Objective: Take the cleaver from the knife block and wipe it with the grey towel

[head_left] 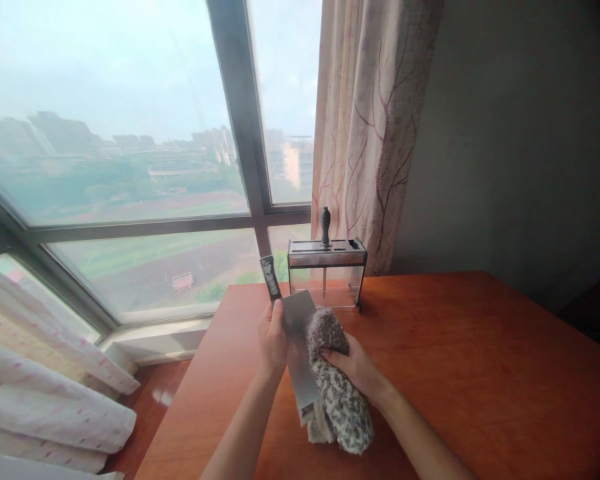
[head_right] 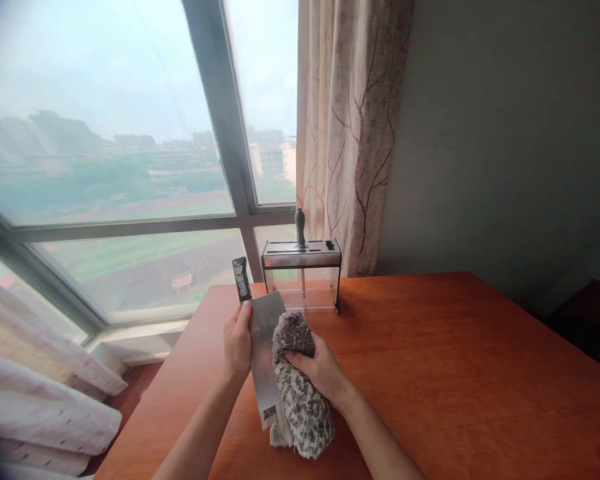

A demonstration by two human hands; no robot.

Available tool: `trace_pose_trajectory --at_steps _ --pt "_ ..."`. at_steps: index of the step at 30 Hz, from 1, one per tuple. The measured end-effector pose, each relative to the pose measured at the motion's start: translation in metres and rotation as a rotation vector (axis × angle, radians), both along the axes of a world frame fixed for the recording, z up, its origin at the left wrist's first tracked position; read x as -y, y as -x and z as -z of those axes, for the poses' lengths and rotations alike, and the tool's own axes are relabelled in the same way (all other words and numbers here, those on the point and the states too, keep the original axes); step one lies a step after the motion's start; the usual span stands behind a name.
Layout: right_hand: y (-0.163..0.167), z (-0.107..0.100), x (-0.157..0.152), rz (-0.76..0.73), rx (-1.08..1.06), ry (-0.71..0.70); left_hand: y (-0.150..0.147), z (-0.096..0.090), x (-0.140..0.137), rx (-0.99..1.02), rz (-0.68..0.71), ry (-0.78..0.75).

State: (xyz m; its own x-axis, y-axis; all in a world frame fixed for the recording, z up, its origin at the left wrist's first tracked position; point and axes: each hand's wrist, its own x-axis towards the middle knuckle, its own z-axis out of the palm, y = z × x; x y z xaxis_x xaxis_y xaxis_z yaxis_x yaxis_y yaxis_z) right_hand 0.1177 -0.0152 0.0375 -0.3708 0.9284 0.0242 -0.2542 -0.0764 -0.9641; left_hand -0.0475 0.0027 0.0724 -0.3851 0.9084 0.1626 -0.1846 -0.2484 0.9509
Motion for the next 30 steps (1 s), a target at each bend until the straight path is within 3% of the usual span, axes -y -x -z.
trace_pose_trajectory --at_steps 5,19,23,30 --pt "-0.004 -0.005 -0.001 0.089 0.024 -0.012 -0.005 0.004 0.001 -0.073 0.012 -0.025" --pt "-0.017 -0.010 -0.009 0.338 -0.075 0.043 -0.026 0.019 0.009 -0.422 0.416 -0.084" --pt "-0.015 -0.007 -0.009 0.319 -0.083 0.045 -0.027 0.017 0.011 -0.395 0.379 -0.089" --pt "0.000 0.001 -0.003 0.178 -0.052 0.066 -0.019 0.012 0.010 -0.154 0.194 -0.056"
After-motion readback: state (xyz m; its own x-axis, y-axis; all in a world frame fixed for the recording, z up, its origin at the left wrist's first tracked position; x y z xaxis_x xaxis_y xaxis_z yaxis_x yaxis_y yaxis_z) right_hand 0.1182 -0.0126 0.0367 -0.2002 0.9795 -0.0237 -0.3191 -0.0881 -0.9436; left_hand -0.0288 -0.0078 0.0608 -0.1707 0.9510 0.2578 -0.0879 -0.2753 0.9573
